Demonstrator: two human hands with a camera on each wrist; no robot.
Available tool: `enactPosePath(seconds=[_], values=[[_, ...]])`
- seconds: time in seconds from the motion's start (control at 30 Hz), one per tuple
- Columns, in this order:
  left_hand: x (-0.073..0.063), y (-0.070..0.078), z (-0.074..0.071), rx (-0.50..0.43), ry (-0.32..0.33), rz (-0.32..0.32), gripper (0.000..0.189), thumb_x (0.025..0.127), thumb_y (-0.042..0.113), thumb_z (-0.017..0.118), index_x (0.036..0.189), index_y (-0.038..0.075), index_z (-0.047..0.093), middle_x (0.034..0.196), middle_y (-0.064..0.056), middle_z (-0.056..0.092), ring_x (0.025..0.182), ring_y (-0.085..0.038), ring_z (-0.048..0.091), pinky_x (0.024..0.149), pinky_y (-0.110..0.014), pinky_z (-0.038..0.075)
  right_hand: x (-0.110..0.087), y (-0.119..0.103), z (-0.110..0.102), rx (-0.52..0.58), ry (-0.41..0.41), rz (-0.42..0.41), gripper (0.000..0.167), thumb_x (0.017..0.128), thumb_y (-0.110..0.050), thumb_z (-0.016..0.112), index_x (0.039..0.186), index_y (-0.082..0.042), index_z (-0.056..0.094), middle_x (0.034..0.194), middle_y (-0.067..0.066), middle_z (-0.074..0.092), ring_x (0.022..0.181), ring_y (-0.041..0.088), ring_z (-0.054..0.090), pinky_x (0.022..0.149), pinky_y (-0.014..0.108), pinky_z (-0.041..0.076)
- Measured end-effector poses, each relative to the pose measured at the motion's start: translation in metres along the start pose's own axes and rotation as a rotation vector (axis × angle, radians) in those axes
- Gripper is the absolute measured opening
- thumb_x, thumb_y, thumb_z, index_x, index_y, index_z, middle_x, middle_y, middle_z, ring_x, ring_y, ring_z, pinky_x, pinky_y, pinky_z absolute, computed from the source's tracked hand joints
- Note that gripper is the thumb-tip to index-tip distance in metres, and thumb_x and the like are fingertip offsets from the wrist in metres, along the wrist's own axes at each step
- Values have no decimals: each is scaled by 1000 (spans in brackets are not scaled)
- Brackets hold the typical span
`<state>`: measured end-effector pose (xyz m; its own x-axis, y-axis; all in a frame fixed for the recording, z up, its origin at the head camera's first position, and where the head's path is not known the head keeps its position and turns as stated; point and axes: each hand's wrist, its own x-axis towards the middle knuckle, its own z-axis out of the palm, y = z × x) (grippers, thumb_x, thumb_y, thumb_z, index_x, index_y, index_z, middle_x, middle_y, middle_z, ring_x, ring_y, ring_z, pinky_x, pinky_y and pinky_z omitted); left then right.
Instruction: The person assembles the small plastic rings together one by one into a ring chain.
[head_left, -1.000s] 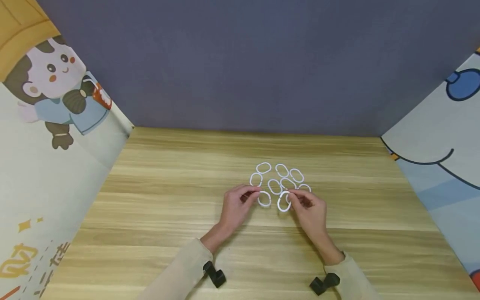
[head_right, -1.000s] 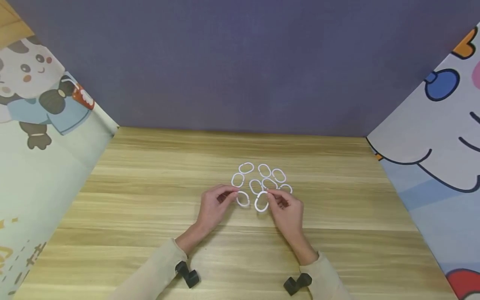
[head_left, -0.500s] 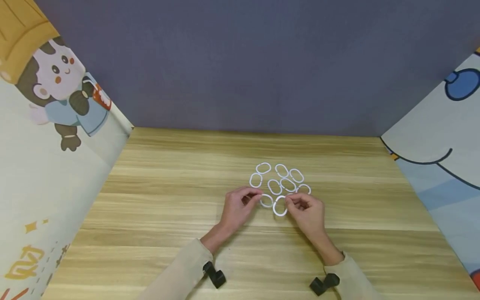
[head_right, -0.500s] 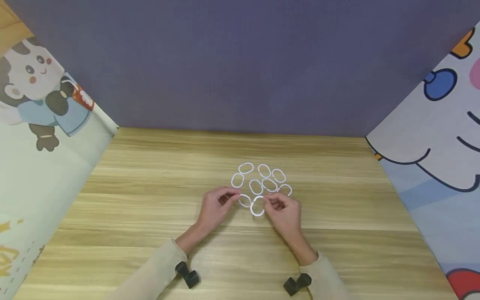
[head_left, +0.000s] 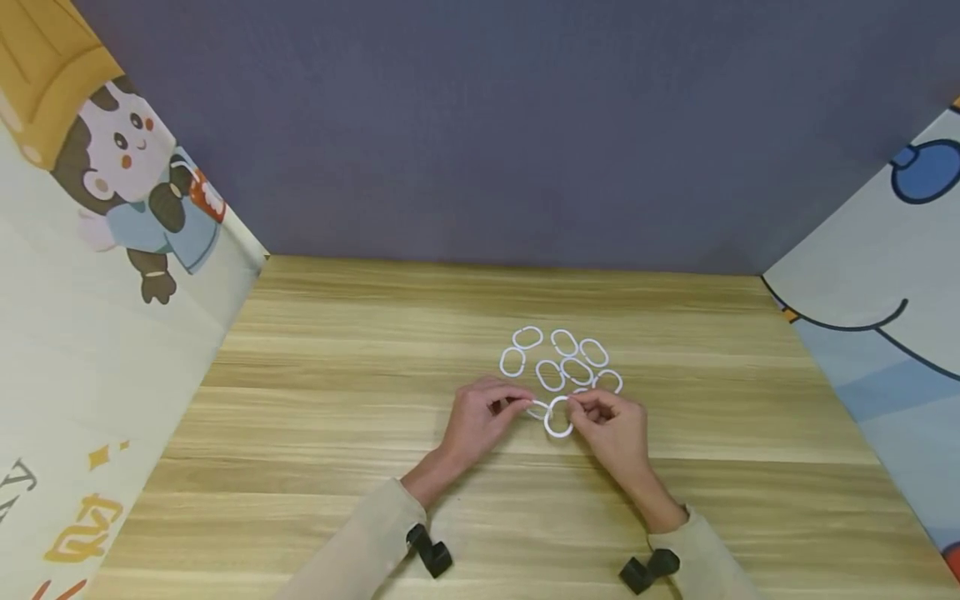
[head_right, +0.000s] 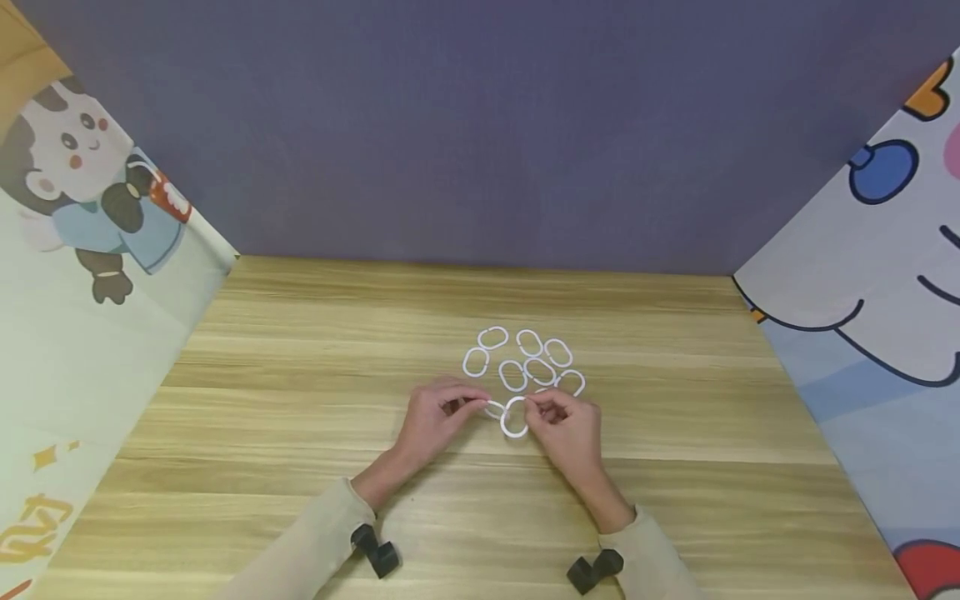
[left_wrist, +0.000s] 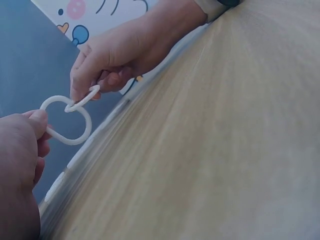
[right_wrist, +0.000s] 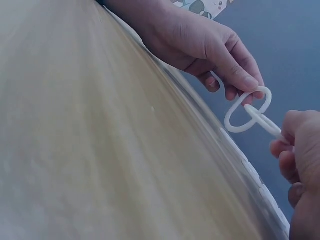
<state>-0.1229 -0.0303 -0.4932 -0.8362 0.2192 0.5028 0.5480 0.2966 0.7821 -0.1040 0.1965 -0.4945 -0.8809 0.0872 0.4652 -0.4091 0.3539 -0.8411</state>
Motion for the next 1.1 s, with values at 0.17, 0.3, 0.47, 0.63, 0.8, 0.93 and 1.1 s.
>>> enactPosePath(seconds=[0.17,0.3,0.47,0.63,0.8,0.93,1.1], values=[[-1,0,0,16,-7,27,8,92,8,89,100,8,88,97,-5,84,70,-3,56,62,-18,48,0,-1,0,8,5,16,13,84,17,82,88,4,82,71,12,75,62,-4,62,55,9,48],[-1,-2,1,4,-20,15,9,93,8,89,102,8,88,97,-6,84,71,-3,57,62,-19,49,0,-1,0,88,19,91,11,88,19,80,92,9,81,74,23,75,58,1,64,52,13,51],[-2,-1,2,-5,-76,-11,10,95,9,87,105,8,87,97,-4,82,73,-2,57,64,-19,52,1,-2,0,169,24,195,9,91,20,76,97,13,79,76,20,77,52,8,65,46,18,52],[-2,1,2,17,-113,-30,13,95,9,87,108,8,86,95,-2,80,75,-2,56,65,-20,53,1,-2,0,230,28,233,8,93,19,75,101,17,75,76,3,79,52,8,65,44,20,52],[-3,3,1,7,-123,-49,14,96,8,86,110,7,84,95,-3,79,77,-4,60,66,-22,56,0,-2,0,300,24,243,8,94,20,74,102,20,71,77,1,79,51,10,67,45,21,54],[-3,4,1,-22,-139,-87,19,96,5,84,115,6,82,94,-5,79,80,-6,63,68,-23,58,0,-3,-1,328,18,264,9,94,20,73,102,21,68,78,4,80,53,12,69,46,23,56],[-3,5,2,-48,-192,-139,26,96,4,82,122,2,79,94,-5,78,79,-4,62,68,-22,58,-2,-5,-2,325,-12,250,8,95,19,73,99,21,66,81,5,80,54,11,69,50,23,59]])
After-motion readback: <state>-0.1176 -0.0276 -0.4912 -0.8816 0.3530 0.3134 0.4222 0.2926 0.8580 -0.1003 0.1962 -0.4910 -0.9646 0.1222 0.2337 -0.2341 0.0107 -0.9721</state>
